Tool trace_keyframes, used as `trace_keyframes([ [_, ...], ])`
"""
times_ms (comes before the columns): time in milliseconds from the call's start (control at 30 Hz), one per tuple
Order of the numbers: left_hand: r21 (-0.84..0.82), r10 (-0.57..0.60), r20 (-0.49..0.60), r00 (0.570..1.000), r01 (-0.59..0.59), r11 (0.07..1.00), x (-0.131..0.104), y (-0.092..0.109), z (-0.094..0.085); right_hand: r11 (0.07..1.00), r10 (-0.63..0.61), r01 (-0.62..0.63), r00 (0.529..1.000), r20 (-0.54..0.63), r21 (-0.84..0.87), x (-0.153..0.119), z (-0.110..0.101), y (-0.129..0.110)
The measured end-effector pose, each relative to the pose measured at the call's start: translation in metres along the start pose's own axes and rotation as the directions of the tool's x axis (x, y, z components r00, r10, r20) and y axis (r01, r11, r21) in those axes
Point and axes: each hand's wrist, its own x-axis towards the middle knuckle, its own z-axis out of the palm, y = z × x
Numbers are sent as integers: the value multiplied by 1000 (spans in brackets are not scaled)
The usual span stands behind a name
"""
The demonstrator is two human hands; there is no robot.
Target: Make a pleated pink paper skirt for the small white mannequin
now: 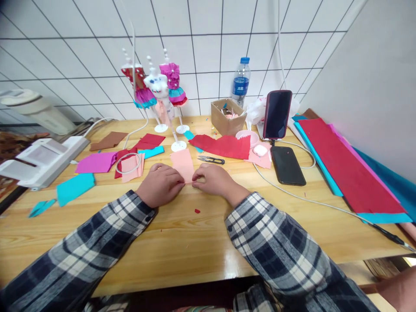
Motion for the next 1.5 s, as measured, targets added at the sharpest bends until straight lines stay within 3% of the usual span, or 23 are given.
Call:
trace_keyframes([
  [233,-90,-129,32,991,131,987,-2,-7,4,984,176,-174,982,64,-36,7,-3,-7],
  [433,-186,-286,77,955,295,937,-5,-12,9,949,312,-303,940,135,-82,17,-8,-14],
  [633,-256,-411,108,905,425,868,-1,-17,10,916,395,-366,890,226,-161,29,-15,-17],
  [800,-230,-446,150,882,470,852,-1,-18,9,899,433,-379,846,310,-222,41,-20,-16],
  [900,-166,-368,8,930,364,916,-3,-8,5,891,444,-376,836,321,-254,45,-21,-18],
  [967,-105,-203,-106,973,192,976,-3,0,3,889,446,-372,836,320,-268,44,-21,-19],
  [1033,-54,-37,-111,993,31,998,-2,6,2,888,445,-368,837,318,-276,43,-21,-21],
  [1100,-38,53,-50,997,-55,998,-1,9,3,888,444,-364,838,317,-281,43,-21,-22],
  [1300,-76,71,6,997,-70,995,3,4,5,893,423,-345,863,277,-288,41,-21,-19],
  [1433,-71,41,-3,999,-41,997,4,3,3,897,389,-338,910,146,-284,21,-25,-14],
  [1500,-78,27,-13,1000,-28,997,4,3,3,936,283,-256,956,83,-243,7,-25,-12],
])
